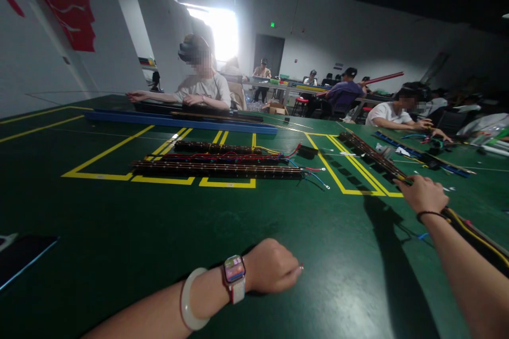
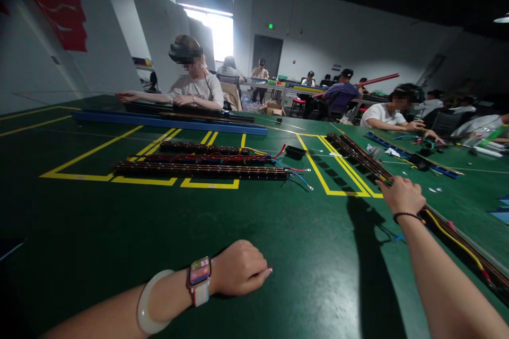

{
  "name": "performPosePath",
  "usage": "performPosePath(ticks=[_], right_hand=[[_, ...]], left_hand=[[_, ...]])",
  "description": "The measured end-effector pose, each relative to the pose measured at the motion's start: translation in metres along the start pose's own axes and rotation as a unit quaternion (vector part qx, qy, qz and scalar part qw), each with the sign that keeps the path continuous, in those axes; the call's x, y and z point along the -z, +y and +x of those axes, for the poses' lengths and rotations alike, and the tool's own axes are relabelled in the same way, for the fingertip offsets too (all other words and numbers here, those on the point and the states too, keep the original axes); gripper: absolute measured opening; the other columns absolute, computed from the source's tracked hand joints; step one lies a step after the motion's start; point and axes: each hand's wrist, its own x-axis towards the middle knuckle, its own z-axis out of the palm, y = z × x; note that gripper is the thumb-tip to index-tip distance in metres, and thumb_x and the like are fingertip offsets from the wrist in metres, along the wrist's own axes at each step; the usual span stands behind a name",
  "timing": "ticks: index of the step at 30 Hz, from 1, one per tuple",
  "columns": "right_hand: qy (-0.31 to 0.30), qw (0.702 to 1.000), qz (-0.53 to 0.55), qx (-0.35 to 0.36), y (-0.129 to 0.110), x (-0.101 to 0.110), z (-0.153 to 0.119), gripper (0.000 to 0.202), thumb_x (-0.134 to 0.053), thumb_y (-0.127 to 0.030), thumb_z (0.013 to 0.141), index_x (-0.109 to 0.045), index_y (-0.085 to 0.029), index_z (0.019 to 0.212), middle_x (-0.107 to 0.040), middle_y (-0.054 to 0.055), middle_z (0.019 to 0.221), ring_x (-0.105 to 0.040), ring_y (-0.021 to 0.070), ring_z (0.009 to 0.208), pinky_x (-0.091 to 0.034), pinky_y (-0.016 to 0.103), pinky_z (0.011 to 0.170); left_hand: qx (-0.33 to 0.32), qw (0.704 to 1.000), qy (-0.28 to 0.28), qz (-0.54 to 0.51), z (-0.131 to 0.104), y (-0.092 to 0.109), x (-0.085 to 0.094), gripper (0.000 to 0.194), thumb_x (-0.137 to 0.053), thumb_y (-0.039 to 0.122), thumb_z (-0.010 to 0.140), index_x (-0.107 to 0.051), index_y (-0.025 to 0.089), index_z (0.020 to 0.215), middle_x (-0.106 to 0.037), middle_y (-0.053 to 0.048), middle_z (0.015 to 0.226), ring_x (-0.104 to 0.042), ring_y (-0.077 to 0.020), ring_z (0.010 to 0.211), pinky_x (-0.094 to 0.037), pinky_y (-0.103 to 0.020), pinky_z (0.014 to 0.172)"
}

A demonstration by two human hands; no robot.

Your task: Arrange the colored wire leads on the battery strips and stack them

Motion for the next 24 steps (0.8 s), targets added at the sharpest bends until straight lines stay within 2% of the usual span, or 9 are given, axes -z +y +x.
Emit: performPosePath(ticks=[4,7,9,13,16,19,24], right_hand=[[0.119,0.99,0.006,0.075,-0.013,0.035,-0.009,0.042,-0.061,-0.056,0.073,-0.068,-0.02,0.094,-0.064,0.016,0.091,-0.052,0.0289,0.087,-0.028,0.034,0.056],[0.17,0.966,0.044,0.189,-0.048,0.064,-0.034,0.042,-0.056,-0.054,0.079,-0.066,-0.017,0.096,-0.065,0.016,0.09,-0.053,0.0269,0.085,-0.032,0.034,0.062],[0.157,0.945,0.079,0.275,-0.082,0.081,-0.06,0.041,-0.054,-0.053,0.082,-0.065,-0.015,0.095,-0.065,0.015,0.088,-0.054,0.0255,0.084,-0.034,0.033,0.068],[0.083,0.906,0.167,0.381,-0.165,0.1,-0.122,0.036,-0.054,-0.052,0.082,-0.062,-0.018,0.091,-0.064,0.007,0.084,-0.054,0.0222,0.082,-0.034,0.032,0.071],[0.029,0.88,0.218,0.42,-0.225,0.101,-0.168,0.032,-0.057,-0.051,0.081,-0.061,-0.02,0.09,-0.063,0.006,0.085,-0.053,0.0216,0.085,-0.034,0.033,0.075],[-0.031,0.863,0.249,0.438,-0.276,0.098,-0.206,0.03,-0.062,-0.048,0.079,-0.06,-0.021,0.089,-0.062,0.005,0.085,-0.052,0.0214,0.084,-0.034,0.033,0.074],[-0.103,0.823,0.269,0.49,-0.336,0.091,-0.248,0.032,-0.061,-0.049,0.08,-0.059,-0.019,0.09,-0.062,0.007,0.09,-0.053,0.0232,0.087,-0.037,0.035,0.075]], left_hand=[[-0.024,0.999,0.023,0.009,0.0,0.003,0.0,0.031,-0.043,0.026,0.087,-0.05,0.018,0.058,-0.052,0.002,0.05,-0.044,-0.01,0.046,-0.025,-0.027,0.048],[-0.053,0.998,0.044,0.015,0.0,0.006,0.002,0.031,-0.044,0.025,0.086,-0.048,0.018,0.056,-0.052,0.002,0.049,-0.043,-0.0097,0.045,-0.024,-0.028,0.048],[-0.074,0.995,0.062,0.021,-0.001,0.008,0.003,0.031,-0.044,0.026,0.086,-0.047,0.018,0.055,-0.051,0.002,0.048,-0.042,-0.0098,0.044,-0.024,-0.029,0.048],[-0.134,0.987,0.087,0.023,-0.003,0.011,0.0,0.031,-0.047,0.027,0.083,-0.044,0.019,0.053,-0.047,0.003,0.046,-0.039,-0.0101,0.043,-0.021,-0.029,0.045],[-0.182,0.979,0.085,0.013,-0.005,0.013,-0.004,0.031,-0.048,0.029,0.081,-0.043,0.019,0.051,-0.045,0.003,0.046,-0.038,-0.0104,0.042,-0.021,-0.029,0.044],[-0.208,0.976,0.058,0.003,-0.006,0.015,-0.007,0.032,-0.049,0.031,0.08,-0.043,0.02,0.051,-0.045,0.002,0.046,-0.038,-0.0105,0.043,-0.023,-0.029,0.044],[-0.215,0.976,0.033,-0.019,-0.007,0.016,-0.012,0.034,-0.049,0.033,0.079,-0.043,0.02,0.048,-0.045,0.001,0.046,-0.037,-0.0098,0.042,-0.024,-0.03,0.045]])
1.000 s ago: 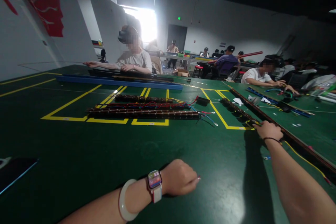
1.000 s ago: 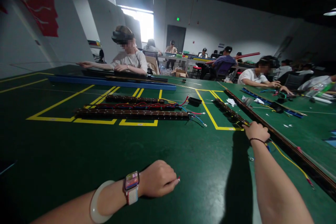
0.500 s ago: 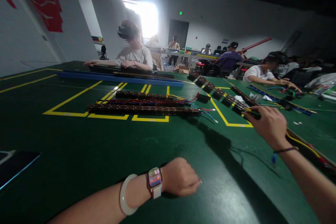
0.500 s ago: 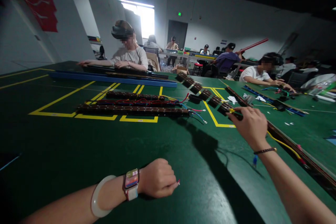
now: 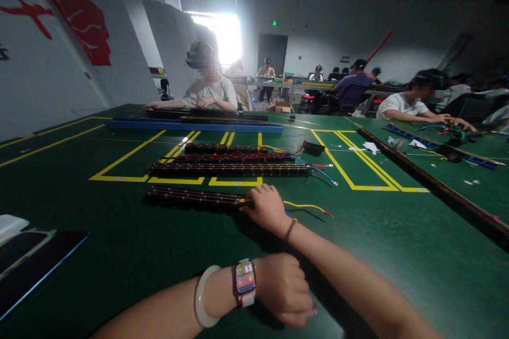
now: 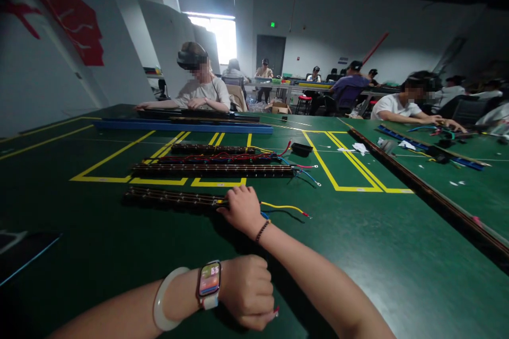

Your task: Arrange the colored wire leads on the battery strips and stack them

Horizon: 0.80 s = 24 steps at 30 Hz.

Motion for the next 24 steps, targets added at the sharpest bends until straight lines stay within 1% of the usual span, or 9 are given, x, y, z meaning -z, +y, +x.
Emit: performPosePath(ticks=[3,6,9,12,14,16,18,21,24], right_hand=[[-0.024,0.999,0.024,0.004,-0.013,-0.011,0.01,0.033,-0.061,-0.048,0.08,-0.059,-0.018,0.093,-0.062,0.009,0.092,-0.053,0.0243,0.092,-0.039,0.037,0.078],[-0.021,0.997,0.06,0.033,-0.01,-0.004,0.012,0.045,-0.063,-0.049,0.078,-0.055,-0.017,0.109,-0.06,0.011,0.102,-0.051,0.0243,0.098,-0.039,0.038,0.085],[0.007,0.995,0.093,0.043,0.013,0.013,0.004,0.053,-0.064,-0.048,0.077,-0.05,-0.018,0.119,-0.056,0.011,0.112,-0.049,0.0239,0.104,-0.038,0.038,0.091],[-0.001,0.992,0.123,-0.003,0.046,0.026,-0.017,0.045,-0.061,-0.049,0.079,-0.054,-0.019,0.111,-0.056,0.009,0.106,-0.05,0.0229,0.101,-0.04,0.037,0.088],[-0.011,0.989,0.141,-0.037,0.066,0.027,-0.036,0.041,-0.061,-0.05,0.079,-0.056,-0.019,0.104,-0.056,0.007,0.101,-0.051,0.0216,0.096,-0.041,0.036,0.084],[-0.013,0.987,0.148,-0.058,0.079,0.023,-0.056,0.036,-0.061,-0.05,0.078,-0.057,-0.02,0.098,-0.056,0.006,0.097,-0.051,0.0202,0.091,-0.041,0.035,0.081],[-0.015,0.988,0.14,-0.065,0.085,0.018,-0.07,0.035,-0.063,-0.05,0.076,-0.058,-0.021,0.095,-0.057,0.005,0.094,-0.051,0.0199,0.088,-0.04,0.035,0.079],[-0.023,0.991,0.114,-0.067,0.085,0.012,-0.081,0.04,-0.068,-0.051,0.071,-0.058,-0.022,0.096,-0.057,0.004,0.092,-0.05,0.021,0.088,-0.038,0.035,0.078],[-0.033,0.993,0.087,-0.074,0.085,0.01,-0.081,0.038,-0.067,-0.049,0.073,-0.059,-0.021,0.096,-0.058,0.005,0.092,-0.05,0.0215,0.088,-0.038,0.034,0.076]], left_hand=[[0.003,1.0,0.001,-0.014,0.0,0.0,-0.002,0.036,-0.05,0.034,0.078,-0.041,0.02,0.047,-0.044,0.002,0.045,-0.035,-0.0094,0.041,-0.023,-0.03,0.045],[0.024,0.999,-0.01,-0.034,-0.001,0.001,-0.001,0.035,-0.049,0.033,0.078,-0.04,0.02,0.046,-0.043,0.002,0.044,-0.034,-0.0099,0.042,-0.023,-0.03,0.045],[0.083,0.995,-0.009,-0.058,-0.001,-0.001,0.003,0.033,-0.048,0.03,0.078,-0.04,0.021,0.047,-0.043,0.001,0.044,-0.036,-0.0106,0.044,-0.024,-0.03,0.046],[0.161,0.982,0.003,-0.103,-0.001,-0.007,0.011,0.031,-0.047,0.028,0.078,-0.04,0.02,0.049,-0.043,0.002,0.045,-0.038,-0.0099,0.046,-0.026,-0.028,0.047],[0.234,0.963,0.012,-0.136,0.0,-0.011,0.016,0.032,-0.045,0.026,0.081,-0.04,0.019,0.05,-0.042,0.003,0.046,-0.036,-0.0089,0.045,-0.026,-0.027,0.048],[0.316,0.932,0.022,-0.175,0.001,-0.015,0.021,0.034,-0.042,0.025,0.084,-0.044,0.017,0.051,-0.044,0.003,0.048,-0.036,-0.0081,0.045,-0.027,-0.025,0.049],[0.393,0.89,0.031,-0.23,0.002,-0.018,0.025,0.035,-0.04,0.026,0.087,-0.052,0.016,0.056,-0.048,0.002,0.05,-0.04,-0.0078,0.047,-0.031,-0.023,0.051],[0.486,0.807,0.057,-0.329,0.003,-0.022,0.028,0.04,-0.037,0.032,0.091,-0.059,0.014,0.063,-0.049,0.002,0.049,-0.045,-0.0071,0.046,-0.036,-0.02,0.052],[0.546,0.722,0.098,-0.414,0.003,-0.026,0.028,0.043,-0.034,0.039,0.091,-0.057,0.013,0.066,-0.048,0.003,0.049,-0.043,-0.0059,0.04,-0.034,-0.018,0.044]])
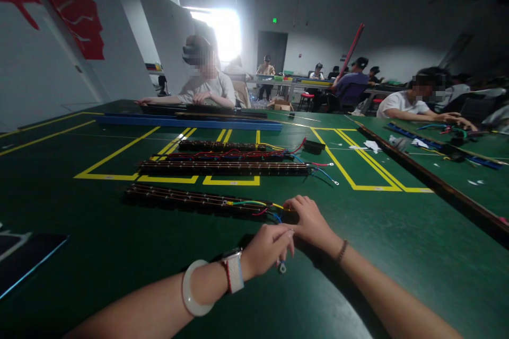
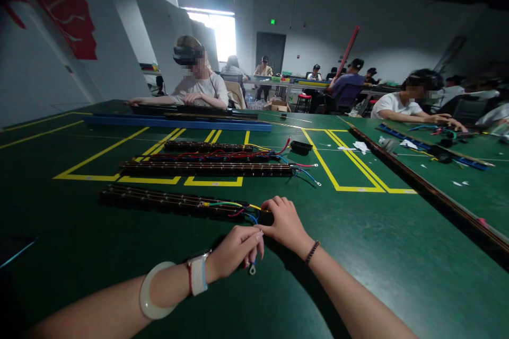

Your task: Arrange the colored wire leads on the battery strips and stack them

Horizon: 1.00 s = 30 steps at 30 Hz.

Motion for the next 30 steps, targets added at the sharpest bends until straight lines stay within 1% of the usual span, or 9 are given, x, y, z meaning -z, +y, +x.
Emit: performPosePath(ticks=[3,7,11,15,18,20,23,27,30], right_hand=[[-0.01,1.0,-0.029,-0.004,0.001,0.002,0.0,0.037,-0.066,-0.049,0.072,-0.06,-0.02,0.095,-0.058,0.006,0.092,-0.049,0.0219,0.087,-0.037,0.034,0.075],[-0.033,0.999,-0.032,-0.022,-0.001,0.006,-0.001,0.036,-0.069,-0.048,0.07,-0.06,-0.019,0.09,-0.06,0.005,0.088,-0.051,0.0213,0.084,-0.038,0.032,0.073],[-0.047,0.997,0.011,-0.055,-0.009,0.009,-0.001,0.019,-0.066,-0.035,0.074,-0.06,-0.019,0.082,-0.061,0.003,0.083,-0.055,0.0172,0.078,-0.04,0.028,0.068],[-0.004,0.997,0.019,-0.07,-0.017,0.01,-0.001,0.007,-0.061,-0.026,0.078,-0.059,-0.02,0.081,-0.06,0.002,0.083,-0.057,0.015,0.074,-0.041,0.025,0.063],[0.028,0.997,-0.003,-0.068,-0.02,0.011,-0.002,0.003,-0.057,-0.021,0.079,-0.058,-0.021,0.082,-0.06,0.002,0.084,-0.057,0.0151,0.074,-0.04,0.025,0.062],[0.038,0.997,-0.032,-0.057,-0.021,0.011,-0.002,0.006,-0.055,-0.017,0.08,-0.058,-0.022,0.081,-0.06,0.002,0.084,-0.057,0.0151,0.074,-0.039,0.025,0.062],[0.042,0.995,-0.09,-0.022,-0.021,0.01,-0.003,0.012,-0.05,-0.014,0.082,-0.059,-0.022,0.079,-0.059,0.002,0.082,-0.055,0.0146,0.07,-0.037,0.025,0.061],[0.027,0.991,-0.122,0.054,-0.021,0.007,-0.003,0.018,-0.046,-0.011,0.084,-0.061,-0.02,0.077,-0.059,0.004,0.077,-0.052,0.016,0.072,-0.037,0.028,0.067],[0.003,0.987,-0.105,0.12,-0.022,0.008,-0.003,0.021,-0.044,-0.015,0.088,-0.064,-0.019,0.087,-0.06,0.005,0.078,-0.051,0.0173,0.075,-0.039,0.03,0.071]], left_hand=[[0.037,0.996,0.01,-0.082,0.003,-0.002,0.0,0.041,-0.037,0.043,0.089,-0.055,0.012,0.068,-0.049,0.002,0.05,-0.044,-0.006,0.038,-0.031,-0.016,0.038],[0.056,0.989,0.006,-0.137,0.005,-0.004,0.001,0.04,-0.04,0.046,0.086,-0.054,0.012,0.07,-0.054,0.0,0.052,-0.05,-0.0076,0.039,-0.032,-0.015,0.037],[0.061,0.984,-0.004,-0.169,0.007,-0.005,0.001,0.041,-0.041,0.047,0.085,-0.054,0.011,0.07,-0.056,-0.002,0.053,-0.054,-0.0099,0.042,-0.038,-0.018,0.039],[0.094,0.97,-0.016,-0.226,0.012,-0.011,0.001,0.045,-0.041,0.052,0.085,-0.054,0.011,0.074,-0.061,-0.006,0.06,-0.061,-0.0155,0.05,-0.048,-0.026,0.048],[0.113,0.957,-0.013,-0.267,0.017,-0.015,0.003,0.045,-0.044,0.054,0.084,-0.054,0.01,0.082,-0.064,-0.008,0.067,-0.065,-0.0181,0.059,-0.052,-0.033,0.059],[0.116,0.945,-0.015,-0.305,0.018,-0.016,0.005,0.043,-0.045,0.052,0.085,-0.054,0.01,0.092,-0.066,-0.01,0.076,-0.066,-0.0185,0.069,-0.053,-0.037,0.07],[0.112,0.922,-0.018,-0.37,0.018,-0.015,0.007,0.036,-0.045,0.045,0.089,-0.053,0.013,0.101,-0.067,-0.01,0.089,-0.065,-0.0179,0.083,-0.049,-0.042,0.084],[0.087,0.895,0.032,-0.436,0.018,-0.017,0.006,0.021,-0.048,0.033,0.09,-0.052,0.015,0.101,-0.064,-0.01,0.103,-0.061,-0.0163,0.095,-0.045,-0.041,0.092],[0.08,0.877,0.062,-0.471,0.019,-0.019,0.003,0.013,-0.047,0.025,0.091,-0.051,0.014,0.096,-0.063,-0.009,0.099,-0.061,-0.0149,0.091,-0.044,-0.038,0.093]])
